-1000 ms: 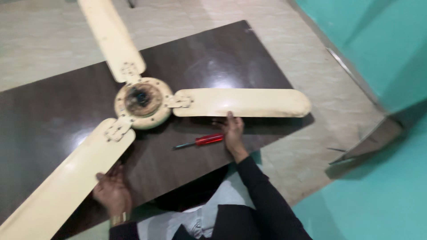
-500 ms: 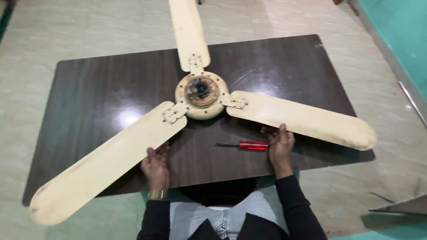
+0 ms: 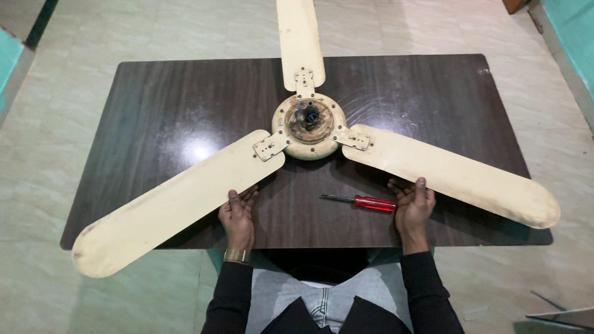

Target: The person attaches three fan blades to the central motor housing on a table using a red screwdriver. They align each blade, insert screws, and tighten them to secure the blades in place.

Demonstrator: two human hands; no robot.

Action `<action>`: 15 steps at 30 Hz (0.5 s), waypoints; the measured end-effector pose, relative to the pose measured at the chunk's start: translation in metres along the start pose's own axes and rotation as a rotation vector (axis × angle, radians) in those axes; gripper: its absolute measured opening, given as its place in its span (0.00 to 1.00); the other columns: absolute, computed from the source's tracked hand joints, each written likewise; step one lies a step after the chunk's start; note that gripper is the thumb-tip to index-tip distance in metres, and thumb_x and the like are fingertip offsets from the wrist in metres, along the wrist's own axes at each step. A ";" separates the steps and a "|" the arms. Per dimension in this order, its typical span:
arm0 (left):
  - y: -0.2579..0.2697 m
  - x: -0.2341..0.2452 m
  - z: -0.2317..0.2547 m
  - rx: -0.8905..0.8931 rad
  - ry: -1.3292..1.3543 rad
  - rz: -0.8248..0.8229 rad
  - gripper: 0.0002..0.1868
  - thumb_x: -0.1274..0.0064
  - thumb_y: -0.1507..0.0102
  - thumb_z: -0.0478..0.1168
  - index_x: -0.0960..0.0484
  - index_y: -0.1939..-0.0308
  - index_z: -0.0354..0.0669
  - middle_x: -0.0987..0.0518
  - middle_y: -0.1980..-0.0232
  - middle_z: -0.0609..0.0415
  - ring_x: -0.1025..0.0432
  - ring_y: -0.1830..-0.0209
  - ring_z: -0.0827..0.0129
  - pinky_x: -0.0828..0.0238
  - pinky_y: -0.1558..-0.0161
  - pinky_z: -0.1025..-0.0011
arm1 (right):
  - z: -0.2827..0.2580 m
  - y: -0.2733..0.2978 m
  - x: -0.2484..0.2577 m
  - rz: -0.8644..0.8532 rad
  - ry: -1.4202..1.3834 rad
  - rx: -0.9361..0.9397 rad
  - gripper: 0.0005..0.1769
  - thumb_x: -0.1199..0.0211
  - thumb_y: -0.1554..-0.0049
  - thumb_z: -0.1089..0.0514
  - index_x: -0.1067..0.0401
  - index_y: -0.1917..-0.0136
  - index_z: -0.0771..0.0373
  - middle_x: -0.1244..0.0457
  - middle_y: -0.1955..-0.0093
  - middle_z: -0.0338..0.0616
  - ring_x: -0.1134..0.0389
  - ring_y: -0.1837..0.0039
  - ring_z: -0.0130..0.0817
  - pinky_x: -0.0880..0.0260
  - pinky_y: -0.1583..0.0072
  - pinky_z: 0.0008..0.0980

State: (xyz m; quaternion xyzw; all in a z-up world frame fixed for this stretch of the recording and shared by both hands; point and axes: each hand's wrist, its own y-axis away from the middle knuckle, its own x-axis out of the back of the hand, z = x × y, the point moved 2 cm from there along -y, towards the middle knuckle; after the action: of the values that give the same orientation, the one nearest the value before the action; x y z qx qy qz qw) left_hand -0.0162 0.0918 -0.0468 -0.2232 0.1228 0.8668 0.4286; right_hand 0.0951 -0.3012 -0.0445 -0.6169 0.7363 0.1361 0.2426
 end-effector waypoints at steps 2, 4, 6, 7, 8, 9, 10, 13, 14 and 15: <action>-0.001 0.001 -0.002 -0.006 0.012 0.000 0.26 0.57 0.27 0.51 0.25 0.44 0.25 0.17 0.48 0.40 0.21 0.47 0.58 0.22 0.42 0.60 | 0.000 0.000 0.000 0.005 -0.002 -0.004 0.23 0.45 0.30 0.46 0.36 0.36 0.69 0.32 0.46 0.53 0.27 0.47 0.44 0.23 0.43 0.46; -0.002 0.002 -0.005 -0.014 0.029 0.013 0.26 0.56 0.27 0.51 0.25 0.44 0.25 0.18 0.49 0.40 0.21 0.48 0.57 0.22 0.42 0.60 | 0.001 -0.001 0.001 0.002 0.007 -0.003 0.23 0.46 0.30 0.46 0.37 0.35 0.69 0.32 0.46 0.53 0.27 0.47 0.44 0.23 0.42 0.45; -0.002 0.005 -0.008 -0.008 0.012 0.009 0.27 0.57 0.26 0.51 0.24 0.45 0.25 0.17 0.49 0.40 0.20 0.48 0.58 0.22 0.42 0.61 | 0.001 0.000 0.002 -0.012 0.027 0.006 0.23 0.46 0.29 0.46 0.37 0.35 0.70 0.33 0.46 0.54 0.27 0.46 0.45 0.23 0.41 0.45; -0.002 0.006 -0.009 -0.007 0.004 0.008 0.27 0.58 0.26 0.52 0.23 0.46 0.24 0.17 0.49 0.40 0.20 0.48 0.58 0.22 0.42 0.61 | 0.002 0.000 0.003 -0.008 0.034 0.011 0.23 0.46 0.28 0.47 0.37 0.35 0.70 0.33 0.46 0.55 0.27 0.46 0.45 0.22 0.41 0.46; -0.003 0.006 -0.010 -0.005 0.011 0.012 0.27 0.58 0.26 0.52 0.23 0.46 0.24 0.17 0.50 0.40 0.20 0.48 0.58 0.22 0.43 0.61 | 0.002 -0.001 0.003 -0.004 0.040 0.016 0.23 0.46 0.28 0.47 0.37 0.36 0.70 0.33 0.46 0.55 0.27 0.46 0.46 0.22 0.41 0.46; -0.003 0.007 -0.012 -0.004 0.018 0.016 0.27 0.58 0.26 0.52 0.23 0.46 0.25 0.17 0.50 0.40 0.20 0.48 0.58 0.22 0.43 0.61 | 0.003 -0.001 0.004 -0.001 0.046 0.021 0.22 0.45 0.28 0.47 0.37 0.36 0.70 0.33 0.46 0.56 0.27 0.47 0.47 0.22 0.41 0.47; -0.003 0.007 -0.013 -0.004 0.026 0.021 0.27 0.58 0.26 0.52 0.23 0.46 0.25 0.17 0.50 0.40 0.20 0.49 0.58 0.22 0.43 0.61 | 0.002 -0.002 0.004 -0.011 0.037 0.023 0.22 0.46 0.27 0.48 0.37 0.36 0.71 0.33 0.45 0.56 0.27 0.46 0.47 0.22 0.41 0.47; -0.004 0.008 -0.016 -0.001 0.048 0.039 0.26 0.57 0.27 0.52 0.23 0.46 0.26 0.17 0.50 0.41 0.20 0.50 0.59 0.22 0.44 0.62 | 0.001 0.000 0.001 -0.038 0.022 0.027 0.21 0.46 0.26 0.49 0.38 0.34 0.70 0.33 0.44 0.57 0.27 0.45 0.48 0.22 0.40 0.48; -0.003 0.008 -0.017 -0.016 0.034 0.033 0.26 0.57 0.27 0.52 0.23 0.46 0.26 0.17 0.50 0.41 0.20 0.50 0.60 0.22 0.44 0.63 | 0.000 0.001 0.001 -0.044 0.024 0.032 0.21 0.47 0.26 0.49 0.38 0.33 0.70 0.33 0.43 0.56 0.27 0.45 0.48 0.22 0.40 0.48; -0.003 0.008 -0.018 -0.032 0.019 0.026 0.26 0.57 0.27 0.52 0.22 0.45 0.26 0.16 0.50 0.42 0.20 0.49 0.61 0.22 0.44 0.64 | -0.001 0.002 0.001 -0.049 0.026 0.036 0.21 0.47 0.25 0.49 0.39 0.32 0.70 0.33 0.43 0.56 0.28 0.45 0.49 0.23 0.40 0.48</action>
State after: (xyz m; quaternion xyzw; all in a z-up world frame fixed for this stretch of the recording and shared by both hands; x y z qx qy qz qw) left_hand -0.0137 0.0919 -0.0663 -0.2366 0.1161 0.8721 0.4123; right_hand 0.0924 -0.3016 -0.0442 -0.6320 0.7263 0.1089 0.2476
